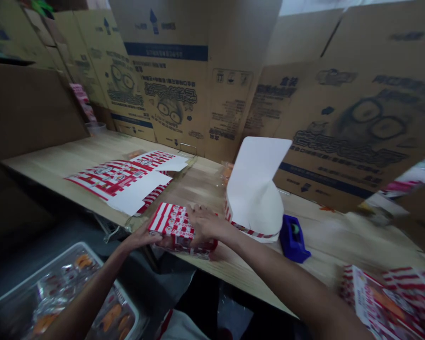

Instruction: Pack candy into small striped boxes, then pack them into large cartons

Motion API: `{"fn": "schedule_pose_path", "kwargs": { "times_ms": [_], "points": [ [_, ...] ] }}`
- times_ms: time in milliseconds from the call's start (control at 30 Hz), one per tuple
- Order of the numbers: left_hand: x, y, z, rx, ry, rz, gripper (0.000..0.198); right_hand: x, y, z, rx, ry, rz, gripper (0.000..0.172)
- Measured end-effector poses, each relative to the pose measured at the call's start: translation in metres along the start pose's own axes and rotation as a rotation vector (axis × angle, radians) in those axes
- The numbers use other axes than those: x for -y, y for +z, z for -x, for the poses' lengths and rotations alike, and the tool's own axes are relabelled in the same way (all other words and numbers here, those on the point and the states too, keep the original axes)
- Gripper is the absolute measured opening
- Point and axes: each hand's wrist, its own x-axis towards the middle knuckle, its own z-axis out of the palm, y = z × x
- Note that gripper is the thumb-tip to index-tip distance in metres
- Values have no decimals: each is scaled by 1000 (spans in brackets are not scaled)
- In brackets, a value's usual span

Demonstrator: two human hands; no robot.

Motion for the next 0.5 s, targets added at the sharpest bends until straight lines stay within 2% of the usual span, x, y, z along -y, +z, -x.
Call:
{"fn": "schedule_pose_path", "kwargs": {
  "times_ms": [100,167,267,333,400,467,500],
  "points": [
    [-3,1,3,-165,-1,-57,100,1,-3,3,-53,-34,-2,111],
    [-14,1,7,-283,30,-130,110,3,-14,14,-140,-80,-23,109],
    [-51,1,16,-348,177,-228,117,4,-45,46,-313,-169,-72,109],
    [-81,5,19,-410,366,-207,117,0,-71,75,-439,-207,-115,108],
    [-103,15,16,-567,539,-145,102,-14,-94,104,-572,-179,-173,108],
    [-113,33,3,-687,568,-208,79,-37,-109,126,-694,-103,-240,108],
    [-113,46,-8,-668,543,-293,69,-51,-113,134,-750,-65,-270,109]
  ]
}}
